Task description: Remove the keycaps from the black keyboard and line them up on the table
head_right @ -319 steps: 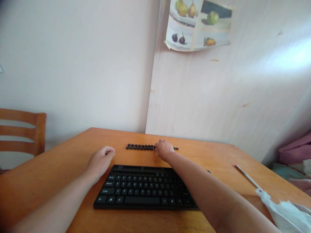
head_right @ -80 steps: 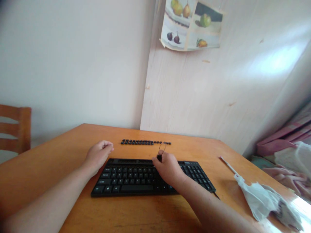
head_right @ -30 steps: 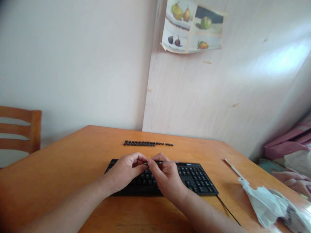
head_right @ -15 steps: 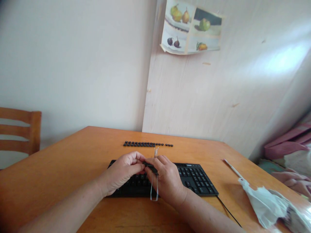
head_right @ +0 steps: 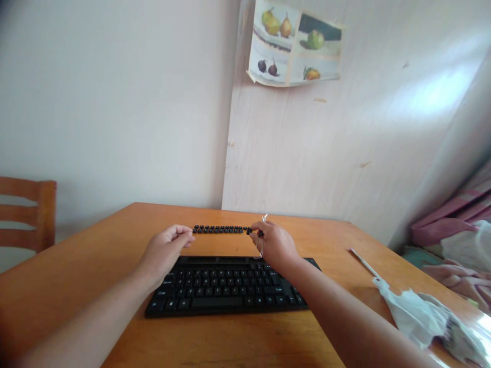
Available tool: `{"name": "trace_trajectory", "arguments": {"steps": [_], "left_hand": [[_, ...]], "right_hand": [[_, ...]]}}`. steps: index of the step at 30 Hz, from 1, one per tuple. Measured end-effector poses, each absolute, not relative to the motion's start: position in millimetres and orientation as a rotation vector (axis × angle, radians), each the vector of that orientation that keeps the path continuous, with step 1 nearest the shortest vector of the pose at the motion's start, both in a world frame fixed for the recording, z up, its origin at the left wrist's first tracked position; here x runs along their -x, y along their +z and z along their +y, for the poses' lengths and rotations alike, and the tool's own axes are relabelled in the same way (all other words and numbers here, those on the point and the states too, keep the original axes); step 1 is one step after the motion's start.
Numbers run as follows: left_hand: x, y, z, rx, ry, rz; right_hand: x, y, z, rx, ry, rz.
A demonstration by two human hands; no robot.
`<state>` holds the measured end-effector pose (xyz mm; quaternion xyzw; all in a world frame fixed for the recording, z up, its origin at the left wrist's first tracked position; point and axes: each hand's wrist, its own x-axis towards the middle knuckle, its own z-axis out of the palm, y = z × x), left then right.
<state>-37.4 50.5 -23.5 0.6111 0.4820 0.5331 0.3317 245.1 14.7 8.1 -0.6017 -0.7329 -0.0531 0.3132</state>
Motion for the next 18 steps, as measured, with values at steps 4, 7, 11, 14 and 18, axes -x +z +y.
{"name": "trace_trajectory", "arguments": {"steps": [4,7,11,14,18], "left_hand": [[60,-41,72,-1.560,1.442,1.440],[69,-50,79,-1.553,1.423,1.503],[73,-56,84,-1.537,1.419,1.536],[73,-58,86,-1.542,1.413,1.560],[73,-61,88,-1.589,1.402,1.583]], "right_hand": [[-263,3,52,1.734,-0.111,-1.992],[-270,-7,71,1.817,-0.069,-2.011],[-276,-12,84,1.851,-0.071,-1.959],[-284,-6,85,1.899,-0.104,-1.876],[-298,8,82,2.015,-0.262,-1.809]]}}
